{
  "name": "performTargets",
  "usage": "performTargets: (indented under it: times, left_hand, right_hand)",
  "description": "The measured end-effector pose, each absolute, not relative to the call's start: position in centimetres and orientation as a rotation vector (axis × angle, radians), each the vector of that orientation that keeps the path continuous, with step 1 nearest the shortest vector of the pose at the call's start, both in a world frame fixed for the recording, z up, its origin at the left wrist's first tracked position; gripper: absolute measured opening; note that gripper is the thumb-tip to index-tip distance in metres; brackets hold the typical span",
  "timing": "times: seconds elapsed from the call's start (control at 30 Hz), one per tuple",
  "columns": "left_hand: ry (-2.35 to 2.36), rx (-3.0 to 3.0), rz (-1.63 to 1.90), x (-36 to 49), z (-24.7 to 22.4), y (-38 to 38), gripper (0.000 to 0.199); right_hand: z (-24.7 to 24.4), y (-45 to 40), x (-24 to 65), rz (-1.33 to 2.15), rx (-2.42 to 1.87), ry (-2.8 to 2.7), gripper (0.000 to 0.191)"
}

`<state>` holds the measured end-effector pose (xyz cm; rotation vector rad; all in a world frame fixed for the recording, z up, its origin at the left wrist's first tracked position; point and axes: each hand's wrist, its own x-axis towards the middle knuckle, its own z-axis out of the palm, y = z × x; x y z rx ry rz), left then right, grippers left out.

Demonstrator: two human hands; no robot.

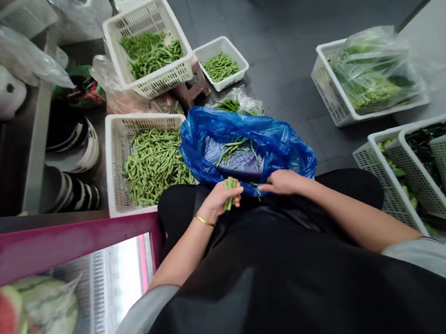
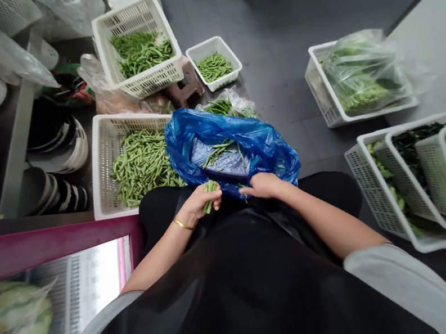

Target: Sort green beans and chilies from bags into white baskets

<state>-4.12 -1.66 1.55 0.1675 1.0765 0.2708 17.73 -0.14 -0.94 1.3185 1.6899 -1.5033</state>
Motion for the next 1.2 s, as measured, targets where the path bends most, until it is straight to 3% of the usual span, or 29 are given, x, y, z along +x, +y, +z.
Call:
performTargets:
  times: [0.1,0.23,0.43,0.6,0.77,0.83,0.9,0.97,1.03,1.1,1.2]
  left_hand:
    - [1.163,0.027,0.278,-4.5,1.0,-1.3,0.043]
    - [1.189,-0.029,0.287,-4.3,1.2,-0.9,0.031]
    - [1.388,-0.019,0.223,-2.7,0.9,-0.8,0.021]
    - [1.389,0.01,0.379,-1.1,1.3,-1.4,0.022]
    - [1.346,0.09,0.488,-1.5,3.1,-2.4,0.025]
    - [1.287,0.157,0.419,-1.9,3.9,-2.8,0.027]
    - [1.187,0.256,0.316,-2.1,4.7,-3.2,0.032]
    - [1.066,0.363,0.193,-2.2,5.3,-3.5,0.035]
    - [0.977,0.43,0.089,-2.0,5.5,-3.7,0.036]
    - [0.95,0.387,0.065,-1.9,5.6,-3.7,0.033]
    - [1.025,0.16,0.272,-2.3,6.1,-3.1,0.029]
  right_hand:
    - [-4.5,2.0,15.6,-1.117,1.542,1.796,0.052]
    - [-6.9,4.1,13.9,-1.083,1.522,1.721,0.036]
    - [-2.0,1.2,14.8,-1.134,1.459,1.875,0.036]
    - [2.6,-4.1,15.0,-1.431,1.45,2.091,0.025]
    - [4.1,-4.9,17.2,-2.381,2.29,1.594,0.038]
    - [4.4,-4.5,18.5,-2.631,2.106,1.334,0.041]
    - [4.4,-4.0,19.5,-2.636,1.651,1.202,0.042]
    - [4.4,-3.3,19.7,-2.586,1.522,1.1,0.048]
    - [4.7,-2.7,19.3,-2.639,1.79,1.111,0.054]
    - [5.6,-2.2,18.4,-2.647,2.096,1.317,0.045]
    - [7.4,-2.5,17.0,-2.453,2.216,1.767,0.03]
